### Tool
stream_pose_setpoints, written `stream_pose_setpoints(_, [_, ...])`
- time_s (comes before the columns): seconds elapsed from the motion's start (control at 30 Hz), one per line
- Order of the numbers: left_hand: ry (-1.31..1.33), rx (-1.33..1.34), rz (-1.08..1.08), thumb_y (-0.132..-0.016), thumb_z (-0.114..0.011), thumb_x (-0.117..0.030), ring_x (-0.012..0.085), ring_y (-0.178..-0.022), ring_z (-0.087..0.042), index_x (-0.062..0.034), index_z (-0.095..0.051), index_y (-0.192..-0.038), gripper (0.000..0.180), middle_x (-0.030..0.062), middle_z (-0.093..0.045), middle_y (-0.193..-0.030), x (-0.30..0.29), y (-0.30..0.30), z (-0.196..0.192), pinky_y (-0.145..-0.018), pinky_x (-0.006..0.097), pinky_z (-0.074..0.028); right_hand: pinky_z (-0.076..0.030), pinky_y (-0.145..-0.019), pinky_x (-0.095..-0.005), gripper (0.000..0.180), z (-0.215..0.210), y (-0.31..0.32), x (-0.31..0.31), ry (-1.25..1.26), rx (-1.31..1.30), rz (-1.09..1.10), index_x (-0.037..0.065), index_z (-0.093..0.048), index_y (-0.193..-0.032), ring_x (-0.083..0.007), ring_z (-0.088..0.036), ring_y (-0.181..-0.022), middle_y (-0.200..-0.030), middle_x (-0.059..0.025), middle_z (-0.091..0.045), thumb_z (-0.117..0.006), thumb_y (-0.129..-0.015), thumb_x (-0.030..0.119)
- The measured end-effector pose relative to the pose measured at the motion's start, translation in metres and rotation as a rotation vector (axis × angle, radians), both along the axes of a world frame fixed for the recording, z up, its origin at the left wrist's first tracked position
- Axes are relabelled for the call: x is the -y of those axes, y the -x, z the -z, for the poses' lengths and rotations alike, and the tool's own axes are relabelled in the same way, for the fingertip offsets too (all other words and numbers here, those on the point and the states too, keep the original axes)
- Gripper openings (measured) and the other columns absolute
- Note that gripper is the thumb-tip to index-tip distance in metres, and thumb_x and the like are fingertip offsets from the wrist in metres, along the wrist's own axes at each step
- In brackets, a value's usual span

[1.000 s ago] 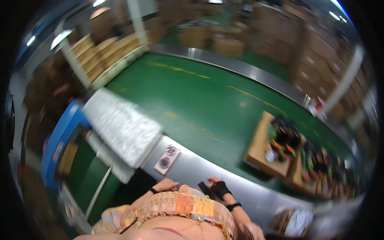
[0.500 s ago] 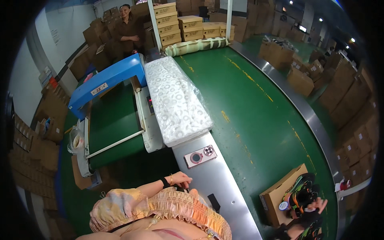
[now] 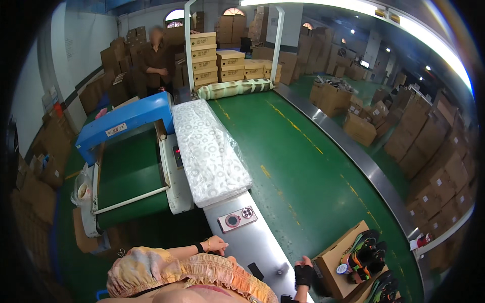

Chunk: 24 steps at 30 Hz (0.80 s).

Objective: Packing pairs of athletic shoes into cardboard boxes with tissue paper.

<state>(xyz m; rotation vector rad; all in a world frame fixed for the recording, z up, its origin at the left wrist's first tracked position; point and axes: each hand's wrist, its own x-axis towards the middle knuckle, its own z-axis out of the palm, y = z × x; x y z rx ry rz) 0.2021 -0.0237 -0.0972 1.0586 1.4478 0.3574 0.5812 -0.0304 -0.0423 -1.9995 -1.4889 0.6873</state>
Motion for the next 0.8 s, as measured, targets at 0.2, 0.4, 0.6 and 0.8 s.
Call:
stream_pose_setpoints(0.2, [-0.057, 0.014, -0.005, -0.080, -0.052, -0.030, 0.0136, -0.052, -0.058, -0.0025, -0.060, -0.070, 0.030, 0.0082, -0.063, -0.062, 0.005, 0.002, 0.009, -0.048, 0.025, -0.045, -0.046, -0.062, -0.0384, 0.027, 0.105, 0.056, 0.028, -0.387, 0.368, 0.065, 0.006, -0.055, -0.091, -0.0312, -0.052, -0.071, -0.091, -0.0131, -0.048, -0.059, -0.066, 0.014])
stream_pose_setpoints(0.4, [-0.027, 0.099, -0.047, -0.083, -0.049, -0.027, 0.0155, -0.051, -0.059, -0.0009, -0.056, -0.069, 0.030, 0.0097, -0.062, -0.061, -0.003, 0.005, -0.004, -0.048, 0.027, -0.048, -0.044, -0.057, -0.0381, 0.007, 0.072, 0.093, 0.029, -0.279, 0.338, 0.206, 0.008, -0.055, -0.081, -0.0278, -0.053, -0.066, -0.078, -0.0113, -0.048, -0.052, -0.074, 0.008])
stream_pose_setpoints(0.6, [0.048, 0.271, -0.127, -0.083, -0.050, -0.023, 0.0161, -0.048, -0.057, 0.0016, -0.054, -0.067, 0.029, 0.0112, -0.060, -0.059, 0.003, 0.004, -0.012, -0.046, 0.025, -0.047, -0.044, -0.062, -0.0365, 0.011, 0.066, 0.076, 0.032, -0.081, 0.208, 0.125, 0.007, -0.055, -0.084, -0.0269, -0.053, -0.069, -0.080, -0.0121, -0.051, -0.053, -0.074, 0.009])
stream_pose_setpoints(0.8, [-0.147, -0.159, 0.013, -0.079, -0.053, -0.028, 0.0196, -0.049, -0.058, -0.0014, -0.056, -0.069, 0.029, 0.0102, -0.060, -0.058, 0.008, 0.000, -0.028, -0.049, 0.029, -0.047, -0.044, -0.062, -0.0361, 0.010, 0.069, 0.083, 0.044, -0.172, 0.245, 0.199, 0.008, -0.055, -0.084, -0.0251, -0.054, -0.067, -0.080, -0.0105, -0.051, -0.053, -0.075, 0.010])
